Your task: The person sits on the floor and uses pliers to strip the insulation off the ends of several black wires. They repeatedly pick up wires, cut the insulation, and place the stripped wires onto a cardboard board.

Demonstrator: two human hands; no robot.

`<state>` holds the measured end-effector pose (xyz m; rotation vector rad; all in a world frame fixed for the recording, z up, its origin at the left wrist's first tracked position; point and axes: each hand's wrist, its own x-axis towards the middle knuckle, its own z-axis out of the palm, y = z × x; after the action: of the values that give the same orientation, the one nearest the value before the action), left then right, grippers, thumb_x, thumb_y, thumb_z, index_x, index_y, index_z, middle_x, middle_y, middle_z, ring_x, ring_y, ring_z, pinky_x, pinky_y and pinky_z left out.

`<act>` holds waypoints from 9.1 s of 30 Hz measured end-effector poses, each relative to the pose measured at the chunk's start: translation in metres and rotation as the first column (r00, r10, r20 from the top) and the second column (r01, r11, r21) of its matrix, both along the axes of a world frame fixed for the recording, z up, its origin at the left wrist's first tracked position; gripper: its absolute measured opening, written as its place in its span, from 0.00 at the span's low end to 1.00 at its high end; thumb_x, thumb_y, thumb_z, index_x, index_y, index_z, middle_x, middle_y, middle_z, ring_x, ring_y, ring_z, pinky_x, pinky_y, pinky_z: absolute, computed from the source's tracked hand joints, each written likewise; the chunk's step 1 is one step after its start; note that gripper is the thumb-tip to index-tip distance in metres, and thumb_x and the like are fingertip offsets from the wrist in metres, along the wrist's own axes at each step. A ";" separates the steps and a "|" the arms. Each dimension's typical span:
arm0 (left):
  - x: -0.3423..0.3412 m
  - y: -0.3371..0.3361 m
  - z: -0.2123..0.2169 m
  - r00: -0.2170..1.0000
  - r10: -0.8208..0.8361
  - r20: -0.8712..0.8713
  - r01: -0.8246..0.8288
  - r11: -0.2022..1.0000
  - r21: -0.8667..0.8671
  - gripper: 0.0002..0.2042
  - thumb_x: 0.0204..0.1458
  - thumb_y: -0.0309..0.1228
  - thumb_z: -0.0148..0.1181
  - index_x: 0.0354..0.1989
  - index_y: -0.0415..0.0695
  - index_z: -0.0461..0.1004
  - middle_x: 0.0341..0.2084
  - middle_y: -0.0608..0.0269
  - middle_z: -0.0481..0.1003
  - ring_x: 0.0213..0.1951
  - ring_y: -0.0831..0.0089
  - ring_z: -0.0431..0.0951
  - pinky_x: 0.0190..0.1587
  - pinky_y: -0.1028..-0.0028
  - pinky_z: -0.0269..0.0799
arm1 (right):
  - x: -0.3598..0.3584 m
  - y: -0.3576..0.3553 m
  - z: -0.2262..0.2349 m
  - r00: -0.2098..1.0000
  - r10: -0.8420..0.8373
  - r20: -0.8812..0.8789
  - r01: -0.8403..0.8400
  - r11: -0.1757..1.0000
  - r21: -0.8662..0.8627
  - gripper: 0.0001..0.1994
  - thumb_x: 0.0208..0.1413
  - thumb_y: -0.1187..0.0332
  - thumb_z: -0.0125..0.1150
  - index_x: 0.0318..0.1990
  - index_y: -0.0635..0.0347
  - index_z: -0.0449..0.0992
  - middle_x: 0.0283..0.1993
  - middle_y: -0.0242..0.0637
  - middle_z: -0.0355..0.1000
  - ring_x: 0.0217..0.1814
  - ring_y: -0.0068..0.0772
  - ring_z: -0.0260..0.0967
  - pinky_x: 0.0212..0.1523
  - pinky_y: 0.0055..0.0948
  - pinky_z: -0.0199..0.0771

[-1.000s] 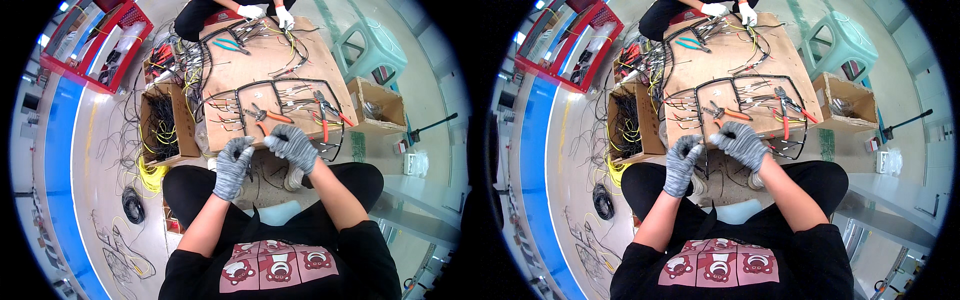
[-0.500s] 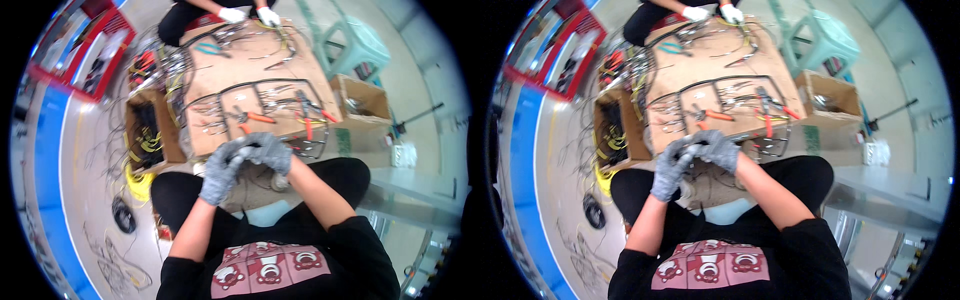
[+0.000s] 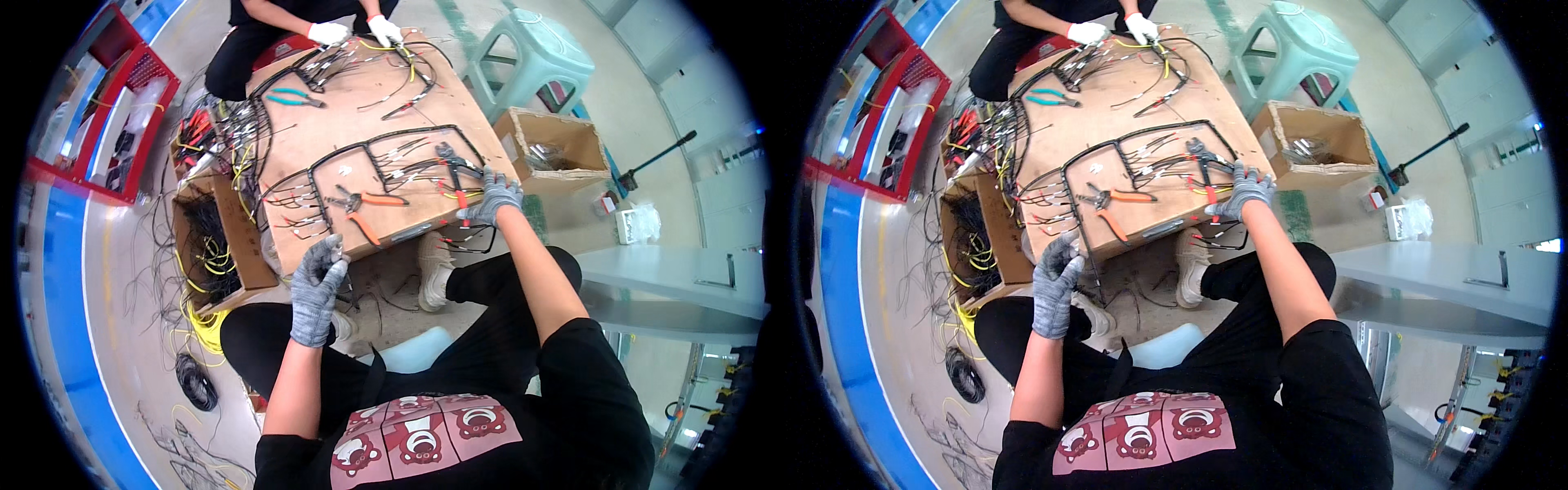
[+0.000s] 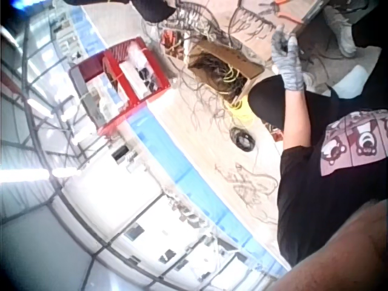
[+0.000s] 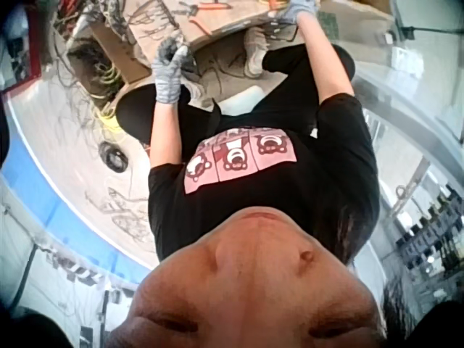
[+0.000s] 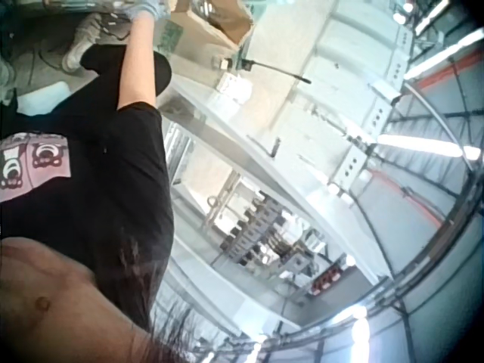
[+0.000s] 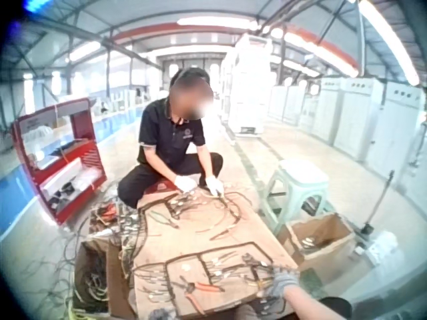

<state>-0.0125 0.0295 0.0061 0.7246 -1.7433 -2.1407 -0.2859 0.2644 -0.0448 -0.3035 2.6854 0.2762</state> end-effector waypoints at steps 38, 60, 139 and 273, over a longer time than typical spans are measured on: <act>0.032 -0.003 -0.008 0.975 -0.051 -0.215 0.047 0.999 -0.027 0.16 0.50 0.17 0.51 0.49 0.41 0.69 0.38 0.71 0.72 0.35 0.86 0.66 0.42 0.85 0.64 | 0.177 -0.044 0.120 0.800 0.599 -0.028 -0.547 0.710 -0.443 0.42 0.34 0.65 0.60 0.61 0.63 0.51 0.58 0.61 0.52 0.63 0.61 0.47 0.65 0.44 0.44; 0.035 -0.001 -0.003 0.987 -0.022 -0.162 -0.052 0.897 -0.439 0.17 0.47 0.16 0.53 0.47 0.43 0.71 0.33 0.72 0.71 0.29 0.85 0.63 0.37 0.84 0.64 | 0.189 -0.057 0.131 0.721 0.692 -0.028 -0.665 0.681 -0.308 0.46 0.32 0.62 0.62 0.62 0.67 0.47 0.54 0.62 0.54 0.60 0.60 0.50 0.66 0.44 0.42; 0.032 -0.043 0.010 0.897 -0.357 -0.260 0.403 0.903 0.151 0.20 0.45 0.35 0.64 0.46 0.43 0.70 0.39 0.67 0.73 0.43 0.78 0.71 0.44 0.79 0.67 | 0.133 -0.078 0.117 0.517 0.836 -0.185 -0.825 0.429 -0.368 0.31 0.27 0.76 0.61 0.49 0.63 0.63 0.43 0.50 0.64 0.48 0.52 0.62 0.53 0.40 0.60; 0.011 -0.007 -0.079 0.938 0.347 0.004 -0.345 0.930 0.125 0.08 0.52 0.24 0.56 0.40 0.39 0.72 0.33 0.67 0.75 0.34 0.83 0.71 0.38 0.82 0.68 | 0.024 -0.213 -0.049 0.705 0.543 -0.457 -0.710 0.530 -0.465 0.08 0.48 0.69 0.55 0.37 0.51 0.75 0.39 0.39 0.71 0.43 0.43 0.68 0.46 0.37 0.68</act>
<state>-0.0015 0.0226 -0.0724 0.9629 -1.3592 -2.0133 -0.2623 0.0517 -0.0933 -1.5827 2.7111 -0.4286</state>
